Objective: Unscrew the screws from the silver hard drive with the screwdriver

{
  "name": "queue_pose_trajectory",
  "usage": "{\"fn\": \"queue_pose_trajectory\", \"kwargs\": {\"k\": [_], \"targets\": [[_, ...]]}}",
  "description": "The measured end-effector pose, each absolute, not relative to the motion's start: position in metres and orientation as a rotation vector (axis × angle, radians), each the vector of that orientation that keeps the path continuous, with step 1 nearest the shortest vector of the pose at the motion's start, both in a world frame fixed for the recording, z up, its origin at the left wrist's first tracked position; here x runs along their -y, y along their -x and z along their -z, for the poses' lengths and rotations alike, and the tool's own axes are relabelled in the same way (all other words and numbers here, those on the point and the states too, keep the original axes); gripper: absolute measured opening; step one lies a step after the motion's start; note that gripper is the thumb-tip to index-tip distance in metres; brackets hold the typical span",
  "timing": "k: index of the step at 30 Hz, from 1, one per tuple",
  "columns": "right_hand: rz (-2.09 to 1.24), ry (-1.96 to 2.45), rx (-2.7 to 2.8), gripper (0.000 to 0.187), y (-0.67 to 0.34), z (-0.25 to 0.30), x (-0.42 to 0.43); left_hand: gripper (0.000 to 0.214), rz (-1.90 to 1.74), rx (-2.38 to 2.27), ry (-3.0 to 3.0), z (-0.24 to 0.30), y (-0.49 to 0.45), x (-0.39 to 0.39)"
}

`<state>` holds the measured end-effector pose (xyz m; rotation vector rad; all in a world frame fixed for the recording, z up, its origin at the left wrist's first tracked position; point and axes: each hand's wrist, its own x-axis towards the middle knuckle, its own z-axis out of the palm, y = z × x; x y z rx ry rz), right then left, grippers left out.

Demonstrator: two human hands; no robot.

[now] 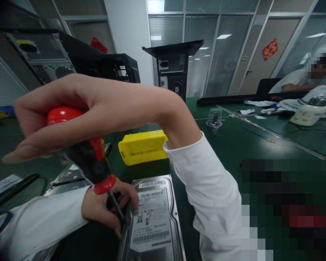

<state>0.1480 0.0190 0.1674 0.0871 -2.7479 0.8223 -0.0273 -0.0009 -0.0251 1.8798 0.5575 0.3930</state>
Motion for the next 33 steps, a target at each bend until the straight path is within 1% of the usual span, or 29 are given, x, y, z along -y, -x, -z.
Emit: {"fn": "queue_pose_trajectory", "kwargs": {"k": [3,6,8,11,14,17,19,21,23,24,25,27,28,30,33], "targets": [[-0.677,-0.044,2.768,0.051,-0.146,-0.166,-0.020,0.041,-0.400,-0.547,-1.863,0.023,0.026,0.001],[-0.667,-0.053,2.783,0.047,-0.147,-0.165,-0.021,0.041,-0.406,-0.515,-1.853,0.021,0.025,0.000],[-0.726,-0.059,2.786,0.040,-0.149,-0.166,-0.021,0.041,-0.393,-0.508,-1.854,0.021,0.025,0.000],[-0.926,-0.088,2.769,0.030,-0.152,-0.167,-0.017,0.042,-0.384,-0.534,-1.880,0.024,0.026,0.000],[-1.094,-0.149,2.728,0.035,-0.153,-0.167,-0.014,0.042,-0.386,-0.543,-1.902,0.028,0.027,-0.001],[-1.102,-0.192,2.728,0.040,-0.152,-0.168,-0.014,0.044,-0.379,-0.531,-1.972,0.024,0.031,-0.001],[-1.080,-0.218,2.770,0.039,-0.153,-0.169,-0.017,0.053,-0.407,-0.568,-2.138,0.017,0.033,0.003],[-1.051,-0.219,2.802,0.040,-0.155,-0.169,-0.020,0.070,-0.497,-0.650,-2.348,0.010,0.033,0.010],[-1.022,-0.171,2.816,0.042,-0.157,-0.169,-0.022,0.100,-0.620,-0.795,-2.342,0.008,0.025,0.017],[-1.007,-0.146,2.818,0.043,-0.158,-0.169,-0.023,0.108,-0.664,-0.934,-2.224,0.011,0.019,0.019],[-0.994,-0.135,2.816,0.044,-0.159,-0.169,-0.023,0.102,-0.759,-1.122,-2.068,0.017,0.011,0.020],[-0.967,-0.155,2.820,0.046,-0.160,-0.169,-0.022,0.080,-0.741,-1.285,-1.941,0.034,-0.004,0.016],[-0.945,-0.169,2.821,0.047,-0.160,-0.169,-0.021,0.072,-0.724,-1.364,-1.874,0.045,-0.010,0.013],[-0.889,-0.174,2.826,0.044,-0.160,-0.169,-0.019,0.070,-0.700,-1.518,-1.735,0.065,-0.017,0.006],[-0.834,-0.208,2.825,0.034,-0.159,-0.171,-0.017,0.064,-0.691,-1.373,-1.667,0.080,-0.015,0.003]]}}
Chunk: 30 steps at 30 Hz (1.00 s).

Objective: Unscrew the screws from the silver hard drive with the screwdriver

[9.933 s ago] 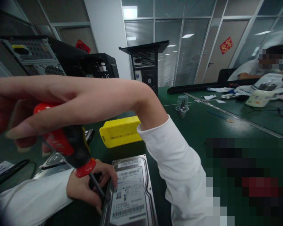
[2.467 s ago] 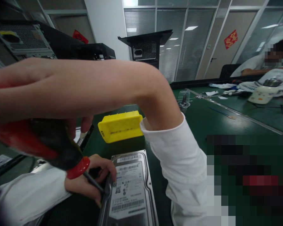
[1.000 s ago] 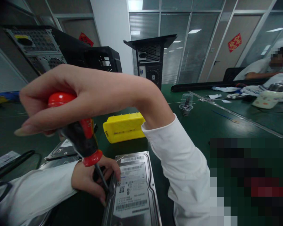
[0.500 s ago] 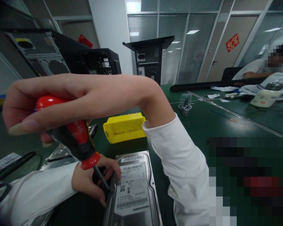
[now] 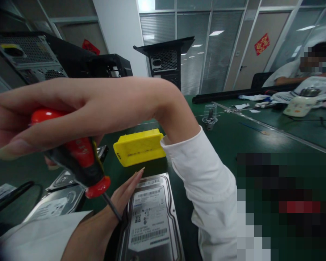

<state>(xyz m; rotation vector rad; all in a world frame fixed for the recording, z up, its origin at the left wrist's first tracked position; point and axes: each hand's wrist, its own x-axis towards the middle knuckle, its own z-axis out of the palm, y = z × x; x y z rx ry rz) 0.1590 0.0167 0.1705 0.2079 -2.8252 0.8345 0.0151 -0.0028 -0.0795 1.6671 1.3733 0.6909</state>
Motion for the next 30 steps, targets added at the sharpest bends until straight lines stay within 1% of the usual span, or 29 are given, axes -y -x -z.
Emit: {"fn": "queue_pose_trajectory", "kwargs": {"k": [2,5,7,10,13,16,18,19,20,23,24,27,30], "targets": [[-0.826,-0.277,2.804,0.034,-0.159,-0.171,-0.016,0.062,-0.713,-1.334,-1.575,0.078,-0.014,0.005],[-0.808,-0.277,2.807,0.041,-0.159,-0.171,-0.015,0.056,-0.729,-1.352,-1.416,0.069,-0.018,0.008],[-0.788,-0.232,2.843,0.038,-0.160,-0.171,-0.015,0.051,-0.714,-1.376,-1.420,0.066,-0.021,0.007],[-0.734,-0.202,2.862,0.029,-0.162,-0.170,-0.016,0.049,-0.674,-1.367,-1.531,0.073,-0.018,0.000],[-0.741,-0.100,2.839,0.025,-0.163,-0.169,-0.018,0.059,-0.649,-1.245,-1.754,0.085,-0.008,-0.009],[-0.845,0.046,2.798,0.025,-0.163,-0.168,-0.025,0.055,-0.657,-1.267,-1.911,0.089,-0.001,-0.013],[-0.898,0.092,2.774,0.027,-0.162,-0.167,-0.030,0.057,-0.605,-1.307,-1.985,0.083,0.001,-0.012],[-0.903,0.104,2.769,0.027,-0.162,-0.166,-0.033,0.062,-0.592,-1.303,-2.006,0.077,0.002,-0.010],[-0.889,0.118,2.765,0.028,-0.162,-0.166,-0.035,0.073,-0.589,-1.284,-2.023,0.070,0.003,-0.007],[-0.783,0.150,2.780,0.030,-0.163,-0.166,-0.036,0.129,-0.581,-1.213,-2.093,0.044,0.008,0.010],[-0.737,0.160,2.792,0.031,-0.163,-0.166,-0.035,0.144,-0.576,-1.187,-2.125,0.036,0.010,0.016],[-0.606,0.186,2.835,0.032,-0.163,-0.168,-0.031,0.148,-0.490,-1.125,-2.217,0.019,0.013,0.027],[-0.534,0.204,2.844,0.032,-0.162,-0.169,-0.028,0.150,-0.459,-1.097,-2.236,0.017,0.014,0.026]]}}
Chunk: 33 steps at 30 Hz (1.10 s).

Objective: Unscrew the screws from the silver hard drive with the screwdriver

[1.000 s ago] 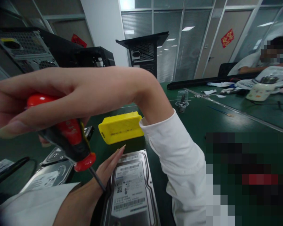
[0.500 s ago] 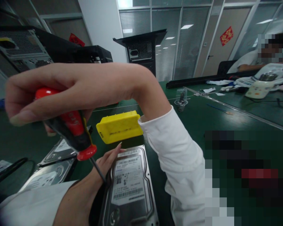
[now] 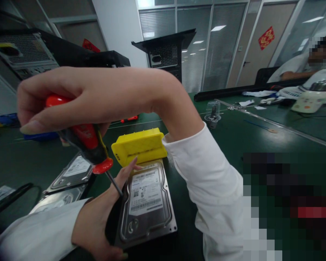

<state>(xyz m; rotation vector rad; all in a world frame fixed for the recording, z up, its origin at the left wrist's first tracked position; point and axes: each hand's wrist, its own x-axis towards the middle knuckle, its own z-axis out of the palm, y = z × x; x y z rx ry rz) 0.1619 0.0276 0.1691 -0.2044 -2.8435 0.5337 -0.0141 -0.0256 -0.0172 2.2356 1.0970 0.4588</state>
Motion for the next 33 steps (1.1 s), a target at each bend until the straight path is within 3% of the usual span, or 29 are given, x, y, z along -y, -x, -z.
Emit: {"fn": "queue_pose_trajectory", "kwargs": {"k": [7,10,17,33], "targets": [[-0.503,0.124,2.833,0.052,-0.158,-0.168,-0.026,0.148,-0.506,-0.924,-2.283,0.024,0.016,0.020],[-0.473,0.125,2.848,0.052,-0.158,-0.169,-0.025,0.146,-0.494,-0.910,-2.262,0.023,0.017,0.020],[-0.589,0.167,2.810,0.029,-0.156,-0.169,-0.021,0.145,-0.439,-0.846,-2.271,0.021,0.016,0.015],[-0.596,0.168,2.821,0.040,-0.154,-0.168,-0.023,0.147,-0.434,-0.843,-2.298,0.023,0.019,0.013]]}}
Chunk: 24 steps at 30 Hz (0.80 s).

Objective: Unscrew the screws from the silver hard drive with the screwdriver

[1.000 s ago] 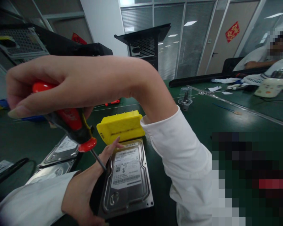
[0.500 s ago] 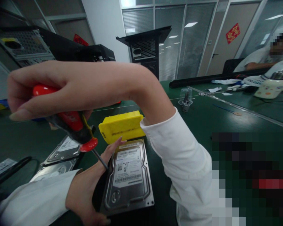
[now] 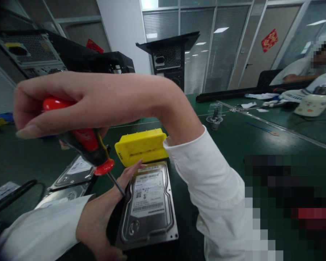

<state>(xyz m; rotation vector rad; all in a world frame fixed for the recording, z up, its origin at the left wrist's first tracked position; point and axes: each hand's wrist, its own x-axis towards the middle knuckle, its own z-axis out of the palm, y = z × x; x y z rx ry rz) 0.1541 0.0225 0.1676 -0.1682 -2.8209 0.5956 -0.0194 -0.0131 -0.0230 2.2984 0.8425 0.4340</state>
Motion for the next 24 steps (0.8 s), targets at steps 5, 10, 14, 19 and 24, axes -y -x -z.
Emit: {"fn": "queue_pose_trajectory", "kwargs": {"k": [5,10,14,19,24], "targets": [[-0.604,0.183,2.803,0.035,-0.152,-0.167,-0.026,0.148,-0.418,-0.806,-2.256,0.024,0.022,0.010],[-0.586,0.202,2.812,0.037,-0.156,-0.166,-0.031,0.147,-0.498,-0.730,-2.159,0.021,0.025,0.002],[-0.836,0.181,2.777,0.029,-0.162,-0.167,-0.028,0.079,-0.598,-0.815,-2.236,0.008,0.028,-0.002],[-0.973,0.273,2.727,0.024,-0.162,-0.166,-0.024,0.039,-0.615,-0.861,-2.332,-0.001,0.030,-0.006],[-0.707,0.236,2.739,0.031,-0.156,-0.166,-0.033,0.048,-0.484,-0.838,-2.244,0.005,0.029,-0.007]]}}
